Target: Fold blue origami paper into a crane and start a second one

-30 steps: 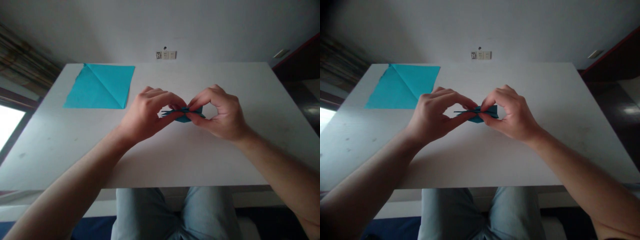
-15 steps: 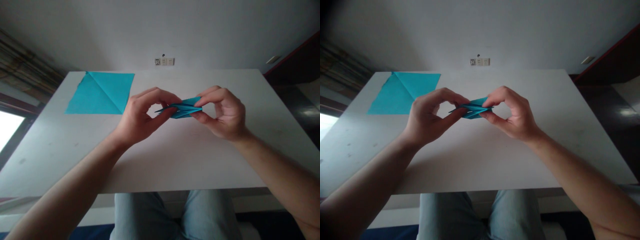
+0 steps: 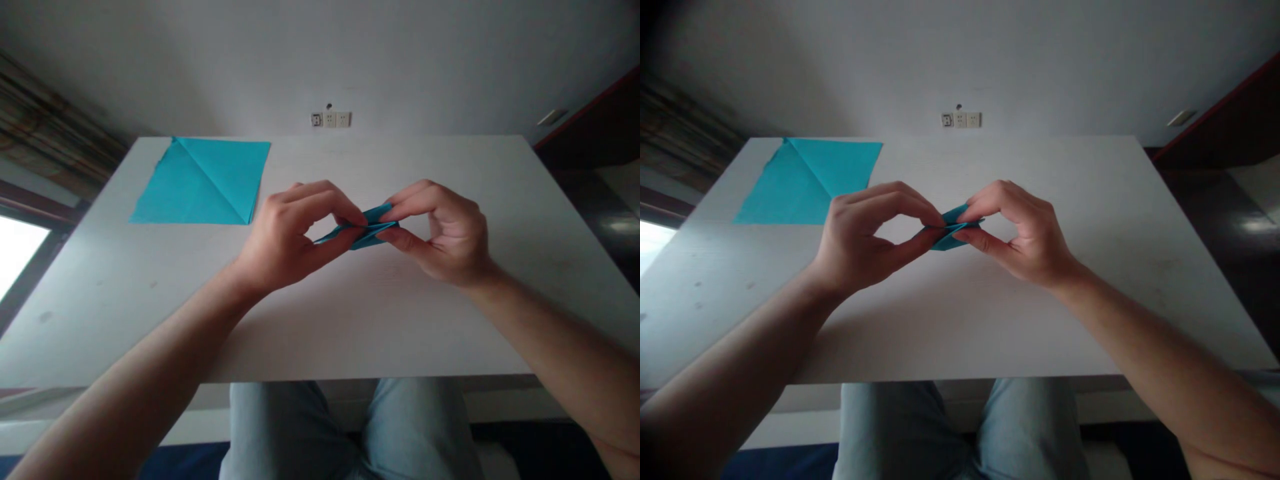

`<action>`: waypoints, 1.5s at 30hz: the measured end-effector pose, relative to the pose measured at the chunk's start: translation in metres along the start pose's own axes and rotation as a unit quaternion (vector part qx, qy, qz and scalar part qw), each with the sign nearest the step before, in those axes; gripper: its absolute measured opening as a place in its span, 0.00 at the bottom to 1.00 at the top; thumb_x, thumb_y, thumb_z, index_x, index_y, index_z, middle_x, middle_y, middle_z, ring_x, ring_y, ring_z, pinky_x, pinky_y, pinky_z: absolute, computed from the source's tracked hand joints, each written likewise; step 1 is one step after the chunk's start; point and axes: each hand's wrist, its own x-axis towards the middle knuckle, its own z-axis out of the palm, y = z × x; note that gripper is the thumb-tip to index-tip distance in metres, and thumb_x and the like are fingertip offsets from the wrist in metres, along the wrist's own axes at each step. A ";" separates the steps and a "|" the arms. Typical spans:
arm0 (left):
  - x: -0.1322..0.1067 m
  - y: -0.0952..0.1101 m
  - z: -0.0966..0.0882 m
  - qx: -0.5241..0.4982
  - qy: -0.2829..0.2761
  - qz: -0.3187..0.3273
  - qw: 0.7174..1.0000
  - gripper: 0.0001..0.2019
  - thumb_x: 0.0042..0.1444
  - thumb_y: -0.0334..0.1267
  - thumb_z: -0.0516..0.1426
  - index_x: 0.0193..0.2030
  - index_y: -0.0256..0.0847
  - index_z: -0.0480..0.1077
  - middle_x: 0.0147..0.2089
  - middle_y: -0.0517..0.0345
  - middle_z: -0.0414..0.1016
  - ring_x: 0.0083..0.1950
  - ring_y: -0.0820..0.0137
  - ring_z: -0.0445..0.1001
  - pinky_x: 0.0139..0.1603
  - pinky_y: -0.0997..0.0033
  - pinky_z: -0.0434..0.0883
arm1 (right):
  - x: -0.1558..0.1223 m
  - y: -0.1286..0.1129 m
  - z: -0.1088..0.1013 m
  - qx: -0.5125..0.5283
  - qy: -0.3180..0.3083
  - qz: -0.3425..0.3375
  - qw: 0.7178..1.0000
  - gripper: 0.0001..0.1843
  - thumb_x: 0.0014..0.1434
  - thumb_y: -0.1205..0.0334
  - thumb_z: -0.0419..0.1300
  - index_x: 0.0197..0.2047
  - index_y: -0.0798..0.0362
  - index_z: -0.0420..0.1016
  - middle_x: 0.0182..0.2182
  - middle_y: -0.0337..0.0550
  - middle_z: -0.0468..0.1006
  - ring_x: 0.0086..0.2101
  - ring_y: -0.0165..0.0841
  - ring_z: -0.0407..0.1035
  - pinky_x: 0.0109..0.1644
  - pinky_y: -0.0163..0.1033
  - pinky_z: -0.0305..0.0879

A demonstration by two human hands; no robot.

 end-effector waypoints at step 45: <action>-0.004 -0.008 0.001 0.028 0.010 -0.082 0.996 0.03 0.78 0.44 0.73 0.51 0.51 0.91 0.45 0.57 0.94 0.43 0.62 0.90 0.48 0.58 0.86 | -0.004 0.007 -0.006 -0.032 0.042 0.073 0.996 0.08 0.69 0.46 0.85 0.48 0.31 0.94 0.41 0.37 0.92 0.40 0.47 0.83 0.49 0.61 0.79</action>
